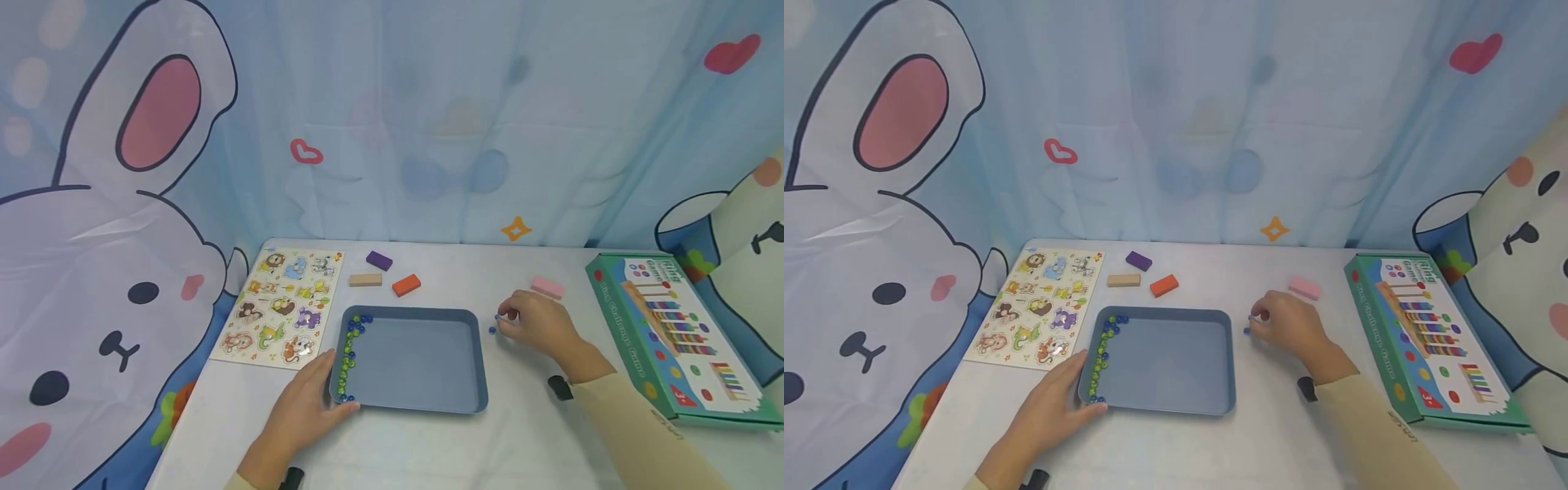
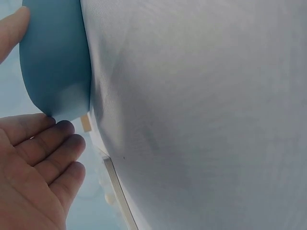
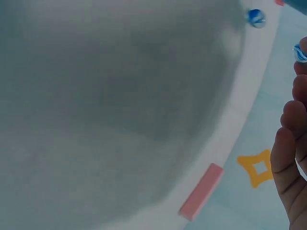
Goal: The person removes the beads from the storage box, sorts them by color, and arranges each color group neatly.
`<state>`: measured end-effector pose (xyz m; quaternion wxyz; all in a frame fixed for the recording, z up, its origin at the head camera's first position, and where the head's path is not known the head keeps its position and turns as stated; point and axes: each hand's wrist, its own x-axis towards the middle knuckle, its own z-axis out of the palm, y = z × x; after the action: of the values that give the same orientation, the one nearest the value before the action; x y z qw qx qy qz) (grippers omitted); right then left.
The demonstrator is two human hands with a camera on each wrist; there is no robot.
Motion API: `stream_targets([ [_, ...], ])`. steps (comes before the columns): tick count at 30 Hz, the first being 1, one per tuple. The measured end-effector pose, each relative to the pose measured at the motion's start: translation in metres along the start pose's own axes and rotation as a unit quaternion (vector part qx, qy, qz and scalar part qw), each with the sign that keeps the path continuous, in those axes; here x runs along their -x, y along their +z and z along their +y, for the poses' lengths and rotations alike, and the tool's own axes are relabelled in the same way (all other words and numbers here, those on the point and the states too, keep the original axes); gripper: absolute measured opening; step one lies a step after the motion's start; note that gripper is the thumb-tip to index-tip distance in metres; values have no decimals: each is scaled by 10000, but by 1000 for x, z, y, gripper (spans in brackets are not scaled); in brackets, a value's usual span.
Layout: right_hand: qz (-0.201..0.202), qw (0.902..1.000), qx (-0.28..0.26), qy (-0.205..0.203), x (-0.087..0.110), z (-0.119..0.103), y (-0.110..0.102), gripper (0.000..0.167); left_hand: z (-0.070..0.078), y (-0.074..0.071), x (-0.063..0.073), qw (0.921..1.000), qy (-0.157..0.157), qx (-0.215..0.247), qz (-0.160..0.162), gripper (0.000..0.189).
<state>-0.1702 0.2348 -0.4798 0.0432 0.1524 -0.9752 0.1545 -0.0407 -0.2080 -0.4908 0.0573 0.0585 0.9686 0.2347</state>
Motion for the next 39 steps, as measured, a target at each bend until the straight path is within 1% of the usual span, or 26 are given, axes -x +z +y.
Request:
stream_targets([
  [3, -346, 9992, 55, 182, 1, 6, 7, 15, 0, 0, 1, 10000, -20, 15, -7, 113],
  [6, -531, 9982, 76, 270, 2, 9, 12, 17, 0, 1, 1, 10000, -48, 29, -24, 112],
  [11, -621, 9977, 80, 265, 4, 9, 17, 17, 0, 1, 2, 10000, -60, 42, -49, 112],
  [17, -660, 9976, 90, 190, 3, 11, 22, 16, -1, 1, 2, 10000, 11, 60, 31, 112],
  [22, -605, 9981, 109, 94, 2, 12, 24, 15, -2, 2, 3, 10000, -4, 62, 35, 112],
  [26, -573, 9983, 81, 88, 2, 10, 21, 16, -3, 2, 2, 10000, 6, 54, 29, 112],
  [33, -544, 9980, -79, 312, 0, 7, 10, 21, -3, 2, 0, 9999, 52, 95, 57, 111],
  [36, -345, 9992, -76, 207, -1, 4, 3, 20, -2, 2, -1, 9999, 67, 82, 64, 111],
  [39, 54, 9999, -4, -154, -4, -2, -2, 18, -2, 2, -1, 9999, 59, 71, 43, 111],
])
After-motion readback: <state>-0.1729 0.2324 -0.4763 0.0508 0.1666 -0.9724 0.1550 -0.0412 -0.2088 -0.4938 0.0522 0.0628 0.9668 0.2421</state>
